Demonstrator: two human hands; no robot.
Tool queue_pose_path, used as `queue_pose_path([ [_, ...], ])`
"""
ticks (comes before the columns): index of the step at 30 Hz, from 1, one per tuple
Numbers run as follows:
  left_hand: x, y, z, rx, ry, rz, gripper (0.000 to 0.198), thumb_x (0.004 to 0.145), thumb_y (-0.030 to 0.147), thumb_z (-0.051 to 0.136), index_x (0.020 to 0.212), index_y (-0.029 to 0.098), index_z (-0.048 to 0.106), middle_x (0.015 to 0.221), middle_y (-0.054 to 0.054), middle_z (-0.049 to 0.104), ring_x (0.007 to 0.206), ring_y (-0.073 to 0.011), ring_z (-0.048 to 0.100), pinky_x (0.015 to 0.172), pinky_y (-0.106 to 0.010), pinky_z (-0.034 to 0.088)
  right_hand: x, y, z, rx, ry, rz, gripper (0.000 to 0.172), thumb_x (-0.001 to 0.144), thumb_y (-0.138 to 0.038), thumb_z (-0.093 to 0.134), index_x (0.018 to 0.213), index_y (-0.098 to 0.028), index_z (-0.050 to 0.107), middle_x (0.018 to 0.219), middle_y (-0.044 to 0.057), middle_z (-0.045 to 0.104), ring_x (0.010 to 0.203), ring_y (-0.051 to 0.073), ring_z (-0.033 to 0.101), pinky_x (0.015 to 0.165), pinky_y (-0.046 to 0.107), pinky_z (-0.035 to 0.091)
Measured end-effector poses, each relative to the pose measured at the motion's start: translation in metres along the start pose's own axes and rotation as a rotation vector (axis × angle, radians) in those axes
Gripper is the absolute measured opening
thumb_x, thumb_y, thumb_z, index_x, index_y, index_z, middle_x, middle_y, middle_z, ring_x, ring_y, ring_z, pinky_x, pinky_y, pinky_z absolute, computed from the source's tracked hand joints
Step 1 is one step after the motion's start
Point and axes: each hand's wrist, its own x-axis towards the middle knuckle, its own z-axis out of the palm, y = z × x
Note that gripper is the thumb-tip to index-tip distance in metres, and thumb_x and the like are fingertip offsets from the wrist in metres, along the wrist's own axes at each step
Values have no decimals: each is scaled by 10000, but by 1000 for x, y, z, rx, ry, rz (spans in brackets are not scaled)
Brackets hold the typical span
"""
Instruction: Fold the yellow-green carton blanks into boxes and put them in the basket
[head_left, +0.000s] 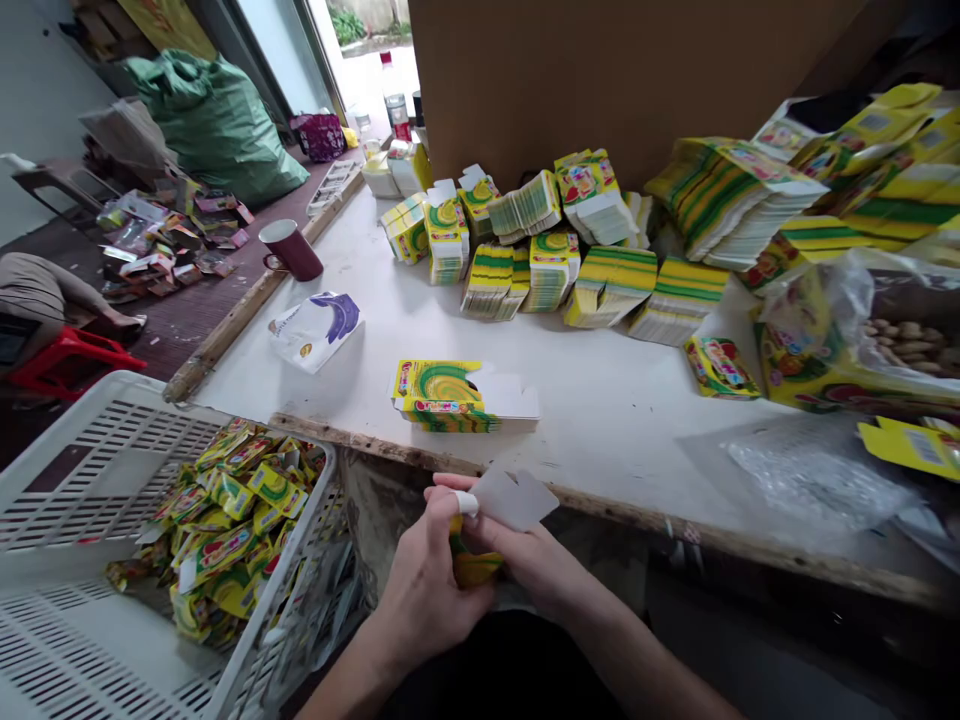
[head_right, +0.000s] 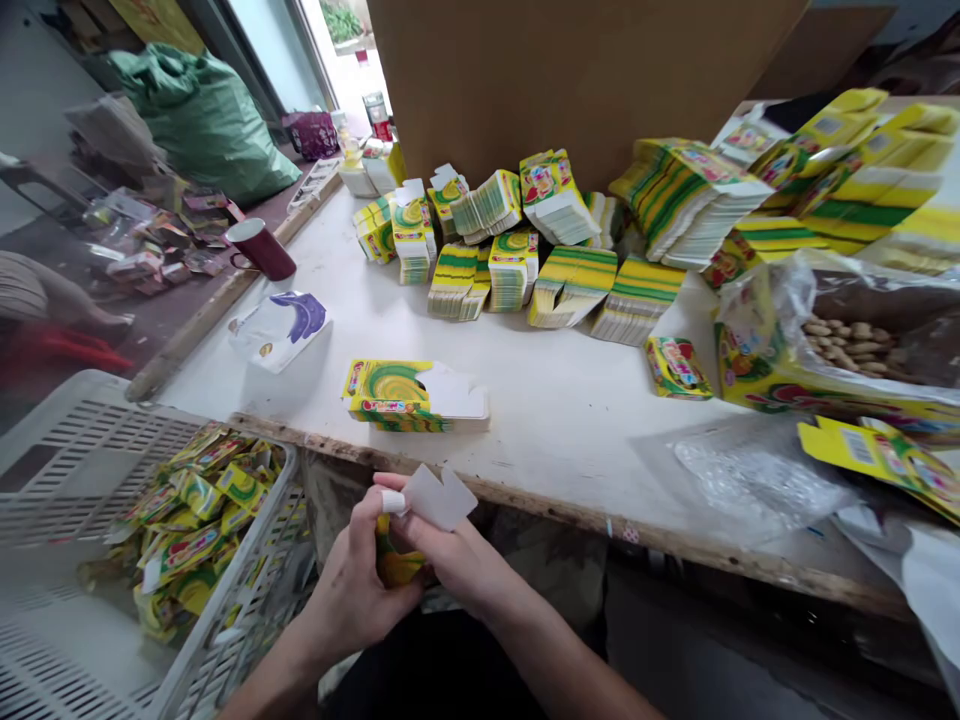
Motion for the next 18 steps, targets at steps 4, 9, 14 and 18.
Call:
queue_pose_path([
  [4, 3, -2, -6, 22, -116, -107, 578, 665, 123, 600, 1153, 253, 319, 929, -24, 600, 756, -223, 628, 658, -327, 499, 4, 1, -4, -93, -41, -68, 604, 903, -510, 559, 1427, -235, 440, 1416, 101, 544, 1302, 249, 514, 1115, 458, 375],
  [9, 4, -10, -5, -75, -88, -144, 610, 728, 158, 574, 1232, 233, 237, 1033, -56, 541, 811, -212, 634, 691, -338, 528, -1, 5, -7, -586, -119, -337, 567, 962, -225, 459, 1508, -263, 309, 1620, 76, 223, 1475, 198, 245, 1199, 419, 226],
  [14, -3, -15, -7, 97, 37, -150, 627, 688, 101, 578, 1240, 219, 307, 1201, -117, 462, 1094, -282, 555, 923, -475, 485, 1, 9, -13, -731, -27, -435, 479, 976, -168, 377, 1445, -233, 447, 1584, 133, 305, 1434, 210, 342, 1161, 373, 314],
  [18, -8, -15, -24, 127, -16, -186, 538, 704, 140, 658, 1189, 224, 439, 1086, -62, 590, 999, -255, 603, 864, -414, 510, 1, 12, -22, -912, -143, -399, 546, 935, -172, 510, 1467, -234, 403, 1624, 187, 119, 1397, 292, 398, 1057, 392, 449],
])
